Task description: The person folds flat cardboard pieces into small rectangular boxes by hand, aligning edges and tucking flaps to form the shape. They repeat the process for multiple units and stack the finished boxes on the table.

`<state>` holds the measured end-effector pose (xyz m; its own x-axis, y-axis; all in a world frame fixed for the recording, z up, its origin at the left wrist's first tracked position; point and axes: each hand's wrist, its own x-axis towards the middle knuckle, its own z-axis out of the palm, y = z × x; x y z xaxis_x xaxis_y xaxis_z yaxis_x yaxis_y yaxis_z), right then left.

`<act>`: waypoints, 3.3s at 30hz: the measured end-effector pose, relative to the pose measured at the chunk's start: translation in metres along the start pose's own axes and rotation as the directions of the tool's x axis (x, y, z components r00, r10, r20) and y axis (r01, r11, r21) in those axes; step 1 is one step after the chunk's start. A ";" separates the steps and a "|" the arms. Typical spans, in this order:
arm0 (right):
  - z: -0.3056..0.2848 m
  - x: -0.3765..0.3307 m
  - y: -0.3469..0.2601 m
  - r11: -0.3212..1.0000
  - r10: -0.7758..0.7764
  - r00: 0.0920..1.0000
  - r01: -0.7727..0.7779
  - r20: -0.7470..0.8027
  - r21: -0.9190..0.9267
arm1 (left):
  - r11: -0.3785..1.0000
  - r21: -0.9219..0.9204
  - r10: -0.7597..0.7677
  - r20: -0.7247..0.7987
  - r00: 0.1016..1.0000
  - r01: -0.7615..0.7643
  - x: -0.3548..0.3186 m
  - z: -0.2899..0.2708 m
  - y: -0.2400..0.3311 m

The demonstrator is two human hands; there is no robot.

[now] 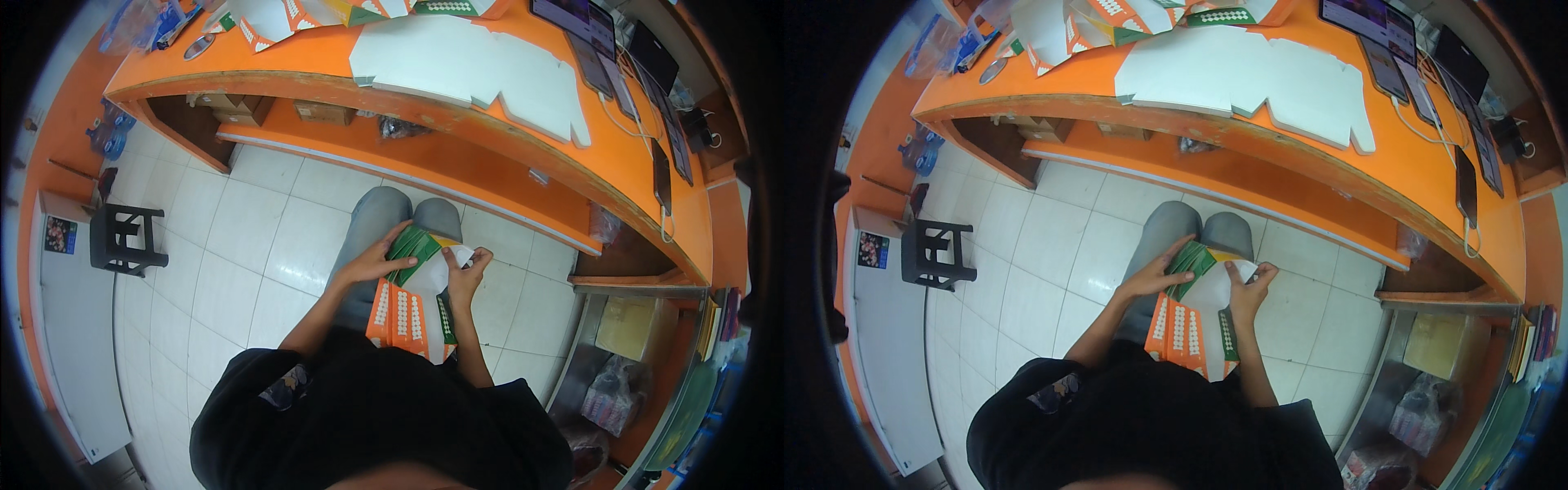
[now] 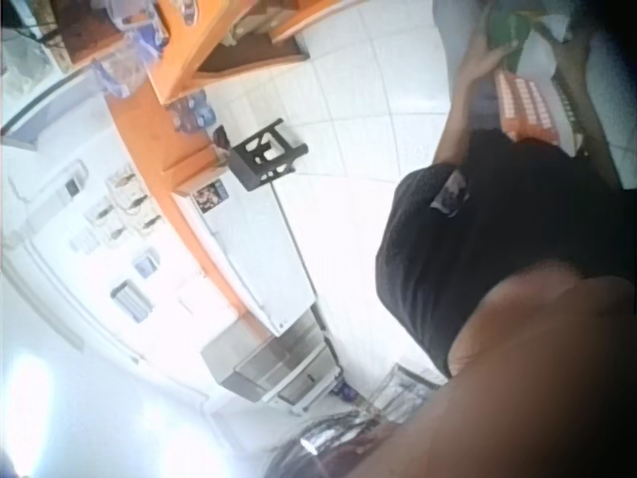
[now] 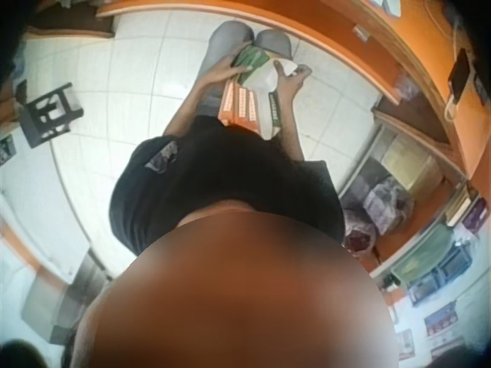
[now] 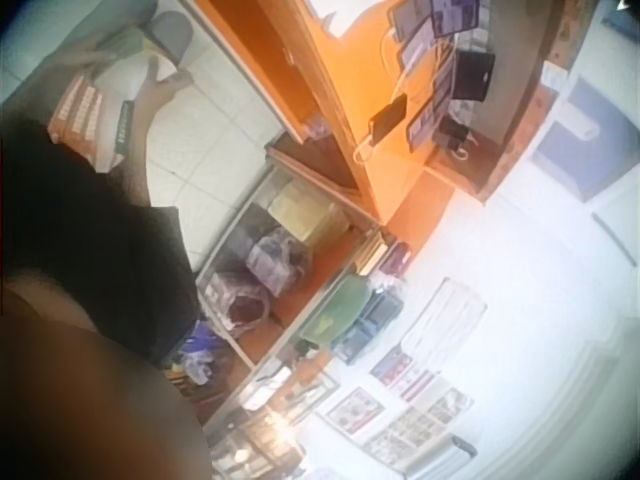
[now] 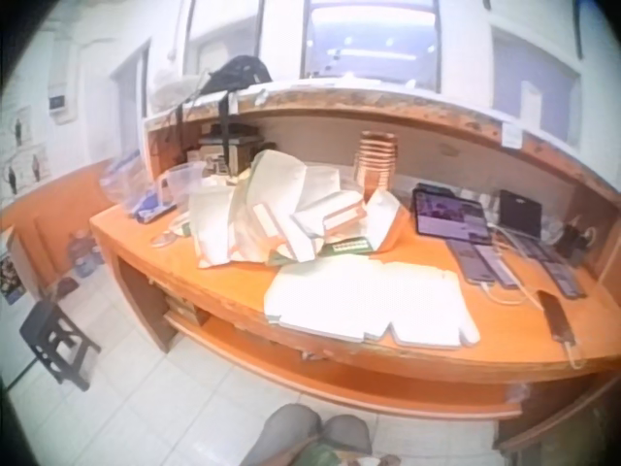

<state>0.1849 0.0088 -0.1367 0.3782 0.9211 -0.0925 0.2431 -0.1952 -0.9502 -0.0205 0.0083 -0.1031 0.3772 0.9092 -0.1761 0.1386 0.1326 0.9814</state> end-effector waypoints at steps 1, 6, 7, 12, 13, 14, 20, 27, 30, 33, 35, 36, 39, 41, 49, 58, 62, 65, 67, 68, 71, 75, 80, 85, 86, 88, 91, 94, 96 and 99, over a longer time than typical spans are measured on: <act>-0.001 0.002 0.000 0.996 0.086 0.989 -0.082 0.120 -0.036 | 1.000 -0.019 -0.010 -0.035 0.999 0.010 -0.004 -0.001 0.002; -0.005 -0.002 -0.030 0.958 0.120 0.837 -0.238 0.534 0.158 | 0.998 0.013 0.068 -0.304 0.950 -0.067 -0.021 -0.005 0.022; -0.008 -0.008 -0.041 0.922 0.099 0.809 -0.293 0.579 0.253 | 0.993 0.061 0.112 -0.321 0.940 -0.098 -0.022 -0.006 0.027; 0.000 -0.012 -0.095 0.933 -0.259 0.819 0.075 0.512 0.352 | 0.947 -0.029 0.295 -0.329 0.897 -0.321 -0.020 -0.009 0.057; 0.001 -0.009 -0.104 0.933 -0.320 0.827 0.188 0.463 0.308 | 0.937 -0.067 0.303 -0.333 0.893 -0.342 -0.019 -0.010 0.062; 0.002 -0.006 -0.112 0.920 -0.381 0.825 0.295 0.417 0.257 | 0.927 -0.105 0.308 -0.338 0.889 -0.361 -0.019 -0.012 0.068; 0.009 -0.001 -0.144 0.807 -0.575 0.692 0.391 0.437 0.443 | 0.864 -0.256 0.332 -0.358 0.873 -0.434 -0.024 -0.023 0.092; -0.003 0.012 -0.149 0.794 -0.477 0.636 0.015 0.607 0.608 | 0.829 -0.469 0.239 -0.196 0.951 -0.305 -0.020 -0.036 0.103; -0.002 0.010 -0.145 0.821 -0.427 0.672 0.009 0.604 0.571 | 0.867 -0.345 0.298 -0.219 0.929 -0.360 -0.016 -0.030 0.103; -0.004 0.013 -0.149 0.811 -0.471 0.703 0.109 0.533 0.574 | 0.866 -0.335 0.292 -0.265 0.919 -0.372 -0.012 -0.027 0.101; -0.010 0.018 -0.156 0.804 -0.454 0.733 0.093 0.506 0.588 | 0.860 -0.335 0.287 -0.308 0.907 -0.386 -0.011 -0.029 0.100; -0.013 0.020 -0.160 0.800 -0.433 0.751 0.065 0.498 0.597 | 0.855 -0.376 0.252 -0.300 0.920 -0.357 -0.011 -0.030 0.098; -0.020 0.024 -0.171 0.772 -0.413 0.761 0.001 0.500 0.636 | 0.839 -0.448 0.201 -0.276 0.940 -0.311 -0.011 -0.034 0.093; -0.016 0.019 -0.174 0.813 -0.515 0.740 0.263 0.432 0.519 | 0.823 -0.460 0.230 -0.267 0.936 -0.333 -0.011 -0.033 0.089; 0.004 0.001 -0.177 0.714 -0.626 0.750 0.439 0.214 0.546 | 0.873 -0.423 0.139 -0.260 0.955 -0.242 -0.006 0.005 0.061; -0.015 0.041 -0.183 0.574 -0.405 0.900 0.390 -0.164 0.720 | 0.911 -0.305 0.142 -0.402 0.905 -0.278 -0.012 -0.005 0.034; -0.058 0.056 -0.190 0.637 -0.463 0.880 0.250 0.103 0.729 | 0.918 -0.275 0.155 -0.414 0.897 -0.285 -0.018 -0.023 0.030; -0.056 0.034 -0.188 0.827 -0.512 0.684 0.229 0.520 0.514 | 0.883 -0.313 0.193 -0.436 0.879 -0.349 -0.016 -0.026 0.032; -0.026 0.009 -0.179 0.817 -0.565 0.606 0.318 0.560 0.480 | 0.836 -0.318 0.313 -0.393 0.865 -0.447 -0.009 -0.021 0.036; -0.010 -0.001 -0.175 0.827 -0.550 0.599 0.291 0.583 0.481 | 0.822 -0.313 0.347 -0.384 0.855 -0.475 -0.006 -0.015 0.038; 0.008 -0.014 -0.163 0.783 -0.519 0.684 0.140 0.512 0.607 | 0.810 -0.290 0.398 -0.366 0.841 -0.510 -0.001 0.001 0.041; 0.014 -0.017 -0.147 0.798 -0.518 0.653 0.136 0.552 0.588 | 0.850 -0.158 0.464 -0.228 0.856 -0.503 -0.012 0.001 0.039; 0.026 -0.012 -0.157 0.837 -0.541 0.568 0.289 0.620 0.465 | 0.842 0.136 0.539 -0.180 0.823 -0.522 -0.024 0.002 0.029; 0.020 0.017 -0.227 0.697 -0.648 0.237 0.569 0.724 0.437 | 0.842 -0.199 0.391 -0.417 0.820 -0.502 -0.036 -0.018 0.015; 0.019 0.027 -0.247 0.666 -0.676 0.245 0.606 0.695 0.435 | 0.815 -0.267 0.363 -0.459 0.811 -0.515 -0.041 -0.023 0.013; 0.026 0.047 -0.290 0.551 -0.759 0.225 0.722 0.611 0.418 | 0.751 -0.353 0.333 -0.527 0.782 -0.558 -0.050 -0.035 0.013; 0.062 0.085 -0.356 0.531 -0.837 0.410 0.768 0.363 0.358 | 0.692 -0.391 0.333 -0.573 0.749 -0.607 -0.059 -0.046 0.020; 0.132 0.129 -0.419 0.482 -0.873 0.427 0.824 0.235 0.296 | 0.669 -0.408 0.291 -0.625 0.724 -0.621 -0.068 -0.046 0.036; 0.174 0.155 -0.445 0.651 -0.741 0.538 0.723 0.403 0.232 | 0.663 -0.454 0.155 -0.695 0.703 -0.595 -0.084 -0.036 0.045; 0.225 0.177 -0.461 0.723 -0.678 0.652 0.675 0.339 0.148 | 0.728 -0.439 0.050 -0.732 0.680 -0.526 -0.103 -0.037 0.048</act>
<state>-0.0616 0.3379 0.2180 -0.2215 0.8471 0.4830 0.2986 0.5304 -0.7934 -0.0866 -0.0640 -0.0348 -0.4067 0.9135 -0.0152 -0.4996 -0.2084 0.8408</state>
